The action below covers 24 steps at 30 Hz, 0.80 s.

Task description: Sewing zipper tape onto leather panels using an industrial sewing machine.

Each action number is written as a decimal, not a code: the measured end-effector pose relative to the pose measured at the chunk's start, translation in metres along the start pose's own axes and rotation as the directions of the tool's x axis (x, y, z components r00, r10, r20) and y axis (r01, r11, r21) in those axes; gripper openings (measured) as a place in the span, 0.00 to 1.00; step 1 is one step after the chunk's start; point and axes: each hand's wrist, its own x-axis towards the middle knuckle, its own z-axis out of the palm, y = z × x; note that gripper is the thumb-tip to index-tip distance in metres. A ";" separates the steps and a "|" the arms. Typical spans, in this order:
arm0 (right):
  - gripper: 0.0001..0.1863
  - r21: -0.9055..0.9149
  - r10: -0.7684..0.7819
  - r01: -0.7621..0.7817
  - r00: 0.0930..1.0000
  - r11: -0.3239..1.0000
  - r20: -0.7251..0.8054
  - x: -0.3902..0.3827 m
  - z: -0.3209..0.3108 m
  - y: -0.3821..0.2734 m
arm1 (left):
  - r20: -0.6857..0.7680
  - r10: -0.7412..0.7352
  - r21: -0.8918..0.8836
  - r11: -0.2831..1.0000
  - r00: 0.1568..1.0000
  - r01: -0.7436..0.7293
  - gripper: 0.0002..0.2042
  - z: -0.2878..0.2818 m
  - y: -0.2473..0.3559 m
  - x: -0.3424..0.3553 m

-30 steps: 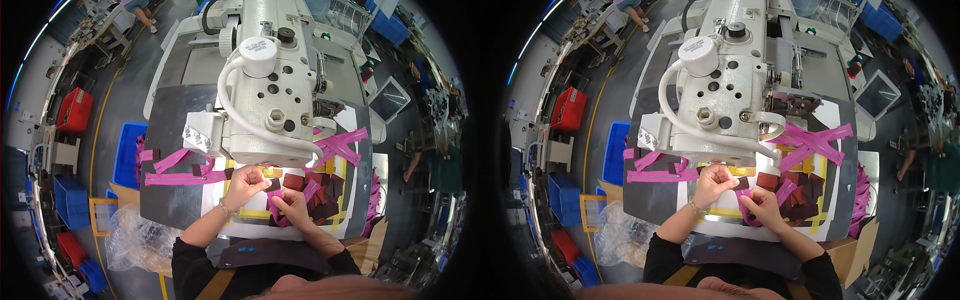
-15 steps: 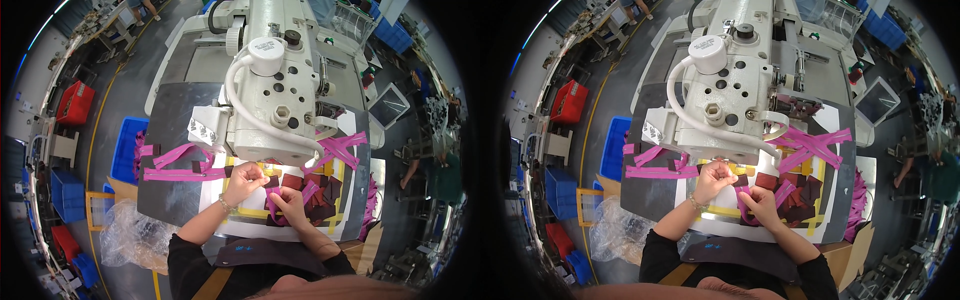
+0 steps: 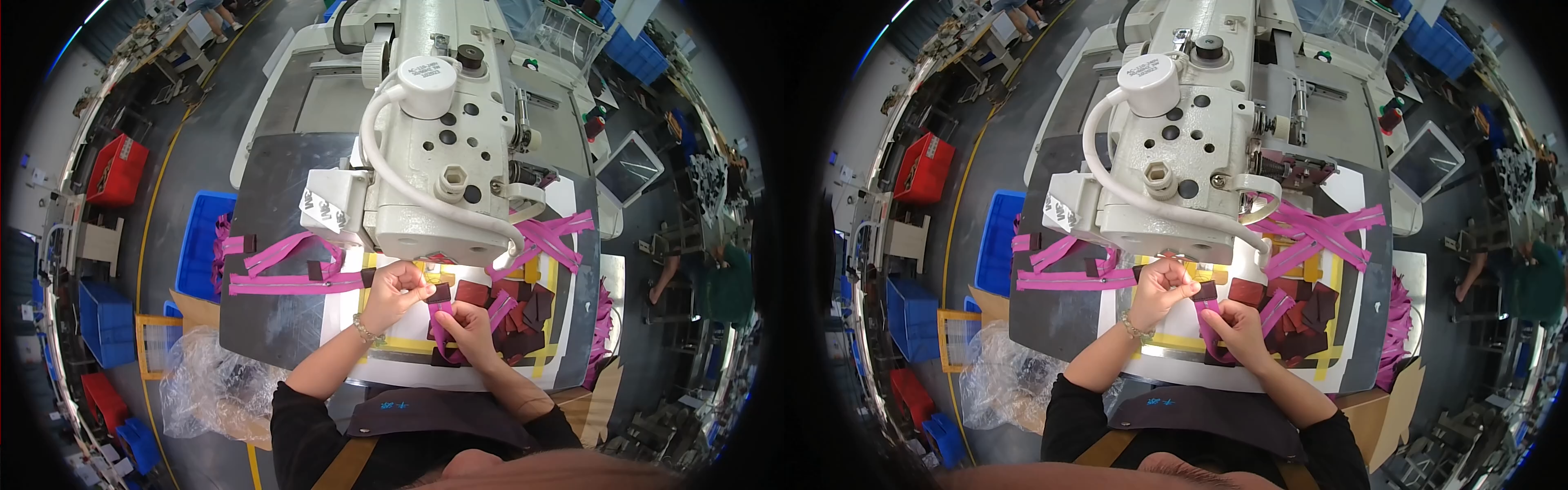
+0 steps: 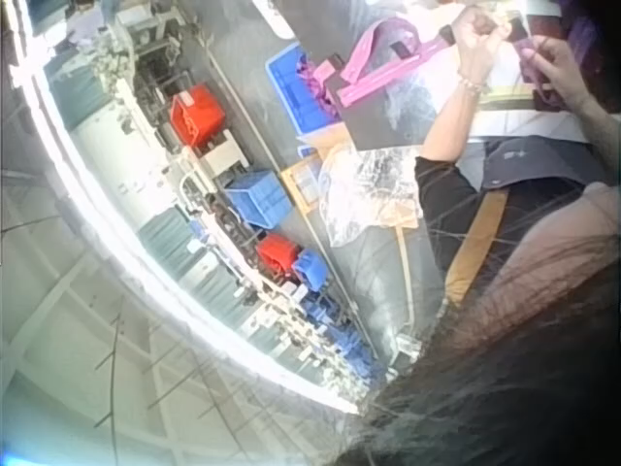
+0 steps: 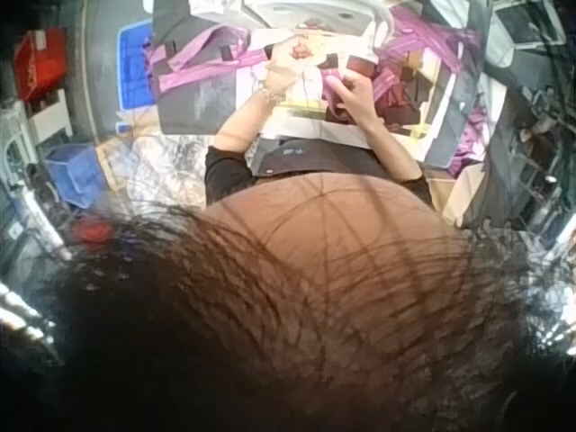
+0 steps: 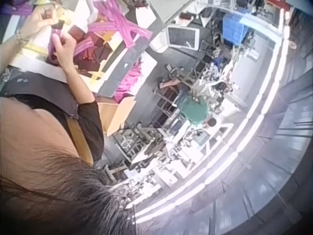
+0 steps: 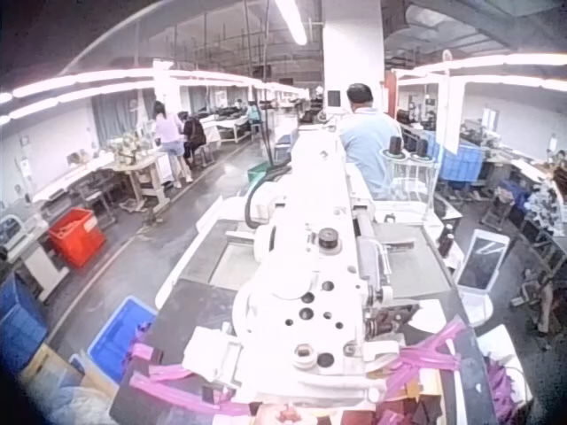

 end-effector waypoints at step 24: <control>0.09 0.068 -0.030 0.032 0.999 0.997 -0.019 0.000 0.003 0.001 | 0.011 -0.071 -0.021 0.997 0.997 0.071 0.08 -0.005 -0.003 -0.002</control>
